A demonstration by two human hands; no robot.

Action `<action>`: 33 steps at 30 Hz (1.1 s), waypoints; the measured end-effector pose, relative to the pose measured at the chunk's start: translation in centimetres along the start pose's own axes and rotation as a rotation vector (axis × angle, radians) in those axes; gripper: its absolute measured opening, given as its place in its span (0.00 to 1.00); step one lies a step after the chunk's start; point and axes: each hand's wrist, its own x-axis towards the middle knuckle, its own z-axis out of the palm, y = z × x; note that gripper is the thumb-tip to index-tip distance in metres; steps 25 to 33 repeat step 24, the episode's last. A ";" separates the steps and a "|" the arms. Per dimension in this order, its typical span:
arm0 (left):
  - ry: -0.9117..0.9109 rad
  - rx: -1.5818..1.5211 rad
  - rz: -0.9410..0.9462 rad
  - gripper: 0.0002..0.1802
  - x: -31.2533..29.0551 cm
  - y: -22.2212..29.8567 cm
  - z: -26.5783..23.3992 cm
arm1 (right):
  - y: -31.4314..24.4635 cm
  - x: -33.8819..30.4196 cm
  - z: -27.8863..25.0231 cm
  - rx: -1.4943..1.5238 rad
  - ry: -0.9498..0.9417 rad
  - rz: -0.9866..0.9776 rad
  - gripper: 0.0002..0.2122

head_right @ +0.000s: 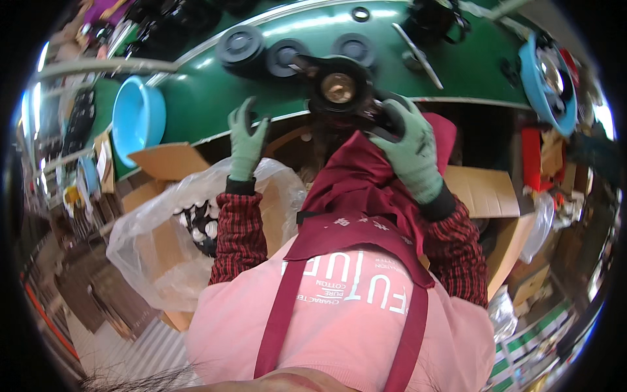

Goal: The person assembles black kettles at a workbench. They pick up kettle bodies, insert metal heating elements, and screw on lids. Completed kettles are placed on the green table. The person handles kettle bodies, lids, and heating elements one at a time.

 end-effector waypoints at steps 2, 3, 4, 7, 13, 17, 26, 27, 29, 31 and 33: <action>-0.116 0.123 0.007 0.24 -0.7 -1.1 -0.2 | 0.0 0.0 -1.0 -0.026 -0.111 0.095 0.21; -0.205 0.198 -0.035 0.22 -1.1 -2.4 -0.1 | 0.0 0.0 -1.3 0.012 -0.165 0.160 0.20; -0.296 0.257 -0.101 0.20 -1.6 -2.5 -0.3 | 0.2 -0.2 -1.1 0.019 -0.192 0.161 0.20; -0.374 0.296 -0.163 0.20 -3.5 -4.0 -0.3 | 1.7 -1.7 0.4 0.042 -0.294 0.195 0.19; 0.405 -0.029 0.120 0.22 -7.5 -1.0 -2.9 | 4.7 -4.8 2.2 0.068 -0.291 0.237 0.19; 0.936 0.028 -0.096 0.21 -16.1 -8.0 -9.2 | 6.6 -4.9 1.8 -0.018 -0.317 0.250 0.19; 0.288 0.374 -0.984 0.32 -20.3 -24.6 -12.8 | 6.5 -6.3 2.1 0.040 -0.233 0.209 0.20; 0.288 0.374 -0.984 0.32 -20.3 -24.6 -12.8 | 6.5 -6.3 2.1 0.040 -0.233 0.209 0.20; 0.288 0.374 -0.984 0.32 -20.3 -24.6 -12.8 | 6.5 -6.3 2.1 0.040 -0.233 0.209 0.20; 0.288 0.374 -0.984 0.32 -20.3 -24.6 -12.8 | 6.5 -6.3 2.1 0.040 -0.233 0.209 0.20; 0.288 0.374 -0.984 0.32 -20.3 -24.6 -12.8 | 6.5 -6.3 2.1 0.040 -0.233 0.209 0.20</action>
